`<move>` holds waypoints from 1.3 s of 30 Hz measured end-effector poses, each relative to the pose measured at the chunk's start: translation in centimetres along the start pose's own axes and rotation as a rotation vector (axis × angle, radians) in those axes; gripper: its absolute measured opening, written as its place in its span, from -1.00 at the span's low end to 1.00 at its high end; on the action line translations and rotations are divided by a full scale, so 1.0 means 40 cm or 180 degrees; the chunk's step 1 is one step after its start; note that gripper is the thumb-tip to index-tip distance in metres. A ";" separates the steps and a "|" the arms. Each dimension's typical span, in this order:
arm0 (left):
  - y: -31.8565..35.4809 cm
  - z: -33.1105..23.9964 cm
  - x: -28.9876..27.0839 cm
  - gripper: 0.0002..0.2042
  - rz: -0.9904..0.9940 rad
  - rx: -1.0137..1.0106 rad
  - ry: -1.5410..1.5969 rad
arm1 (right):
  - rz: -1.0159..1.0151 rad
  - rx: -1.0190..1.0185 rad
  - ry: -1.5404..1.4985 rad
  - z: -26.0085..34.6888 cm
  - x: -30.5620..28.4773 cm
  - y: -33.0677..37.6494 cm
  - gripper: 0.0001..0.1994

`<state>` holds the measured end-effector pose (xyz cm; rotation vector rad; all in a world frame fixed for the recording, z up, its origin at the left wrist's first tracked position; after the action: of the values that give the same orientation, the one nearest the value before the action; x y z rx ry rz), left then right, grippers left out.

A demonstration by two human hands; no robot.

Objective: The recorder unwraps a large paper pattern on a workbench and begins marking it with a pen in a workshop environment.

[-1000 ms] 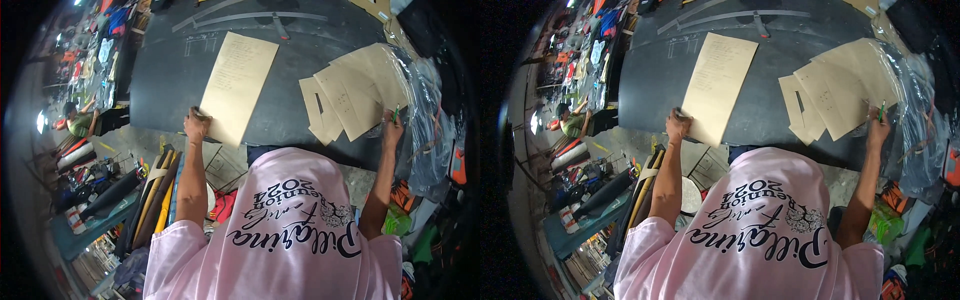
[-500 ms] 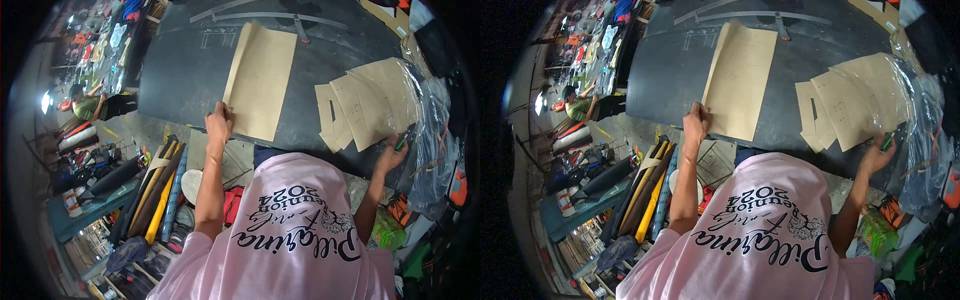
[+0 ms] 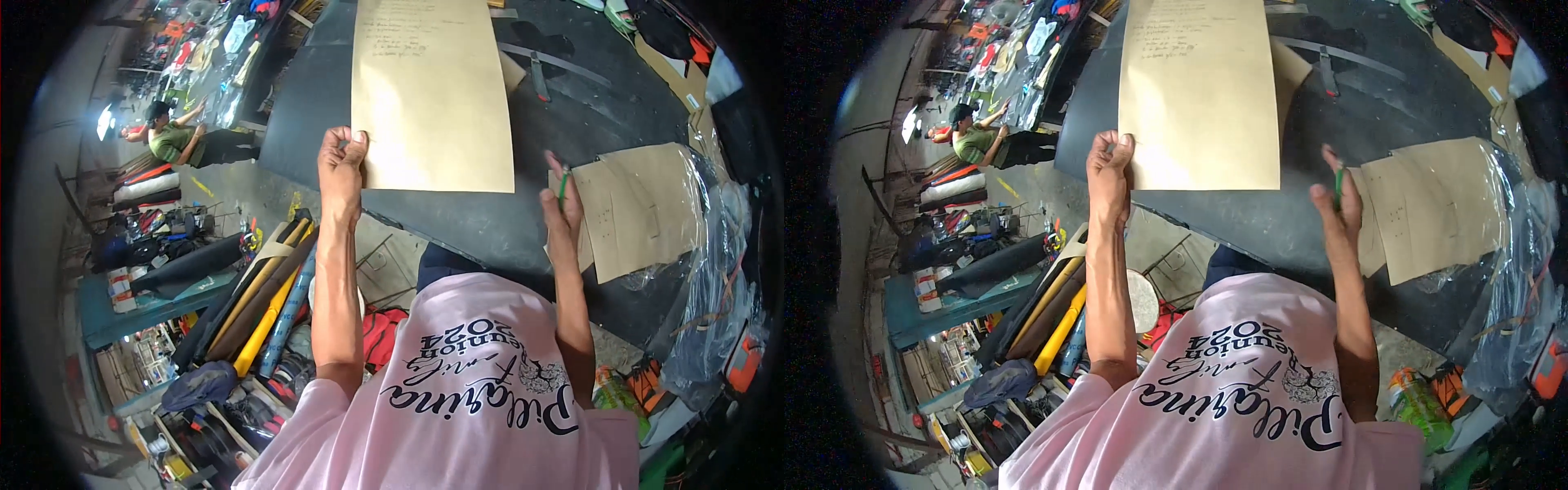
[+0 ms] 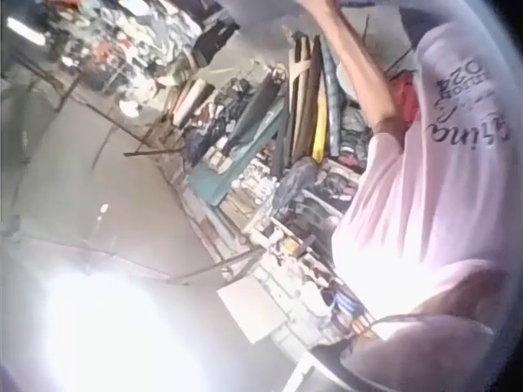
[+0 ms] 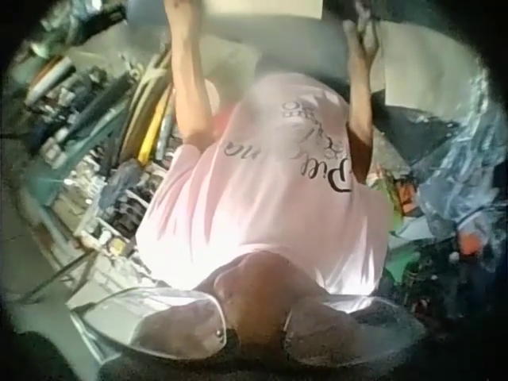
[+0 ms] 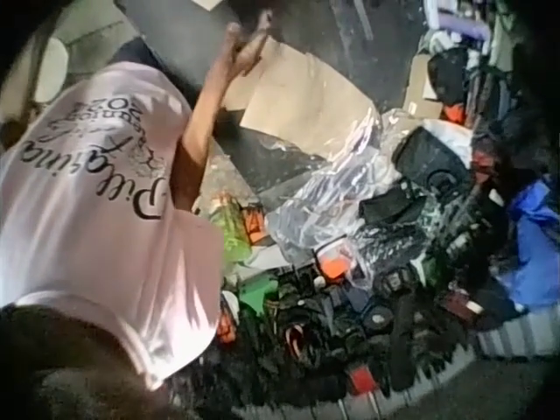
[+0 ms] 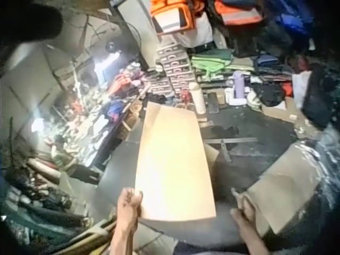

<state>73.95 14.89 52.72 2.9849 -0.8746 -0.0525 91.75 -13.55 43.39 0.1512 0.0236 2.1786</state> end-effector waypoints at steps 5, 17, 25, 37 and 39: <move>-0.064 0.080 -0.108 -0.88 -0.0329 -0.0085 0.0694 | 0.0892 0.0361 0.0109 -0.021 0.179 -0.053 -0.18; -0.300 0.255 -0.401 -0.87 -0.1127 -0.0545 0.1041 | 0.1336 0.0834 0.1302 -0.243 0.343 -0.074 -0.48; -0.629 0.487 -0.663 -0.87 -0.1128 -0.0414 0.0775 | 0.0672 0.1279 0.1796 -0.355 0.425 -0.037 -0.52; -0.926 0.496 -0.558 -0.92 -0.0823 -0.1200 0.0918 | -0.0889 0.0921 0.2476 -0.201 0.545 -0.075 -0.77; -0.995 0.557 -0.619 -0.85 -0.0534 -0.1133 0.0660 | -0.0977 0.0826 0.2365 -0.119 0.545 -0.102 -0.80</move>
<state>73.65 61.31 29.48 2.6614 -0.5274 0.0868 82.12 6.80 40.56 -0.4909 0.7020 1.8057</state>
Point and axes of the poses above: each hand's wrist, its own y-axis away from the middle knuckle, its own x-axis out of the palm, z = x × y, the point moved 4 cm from there along -y, towards the middle knuckle, and after that the axes turned 3 degrees about x, right-handed, at the moved point
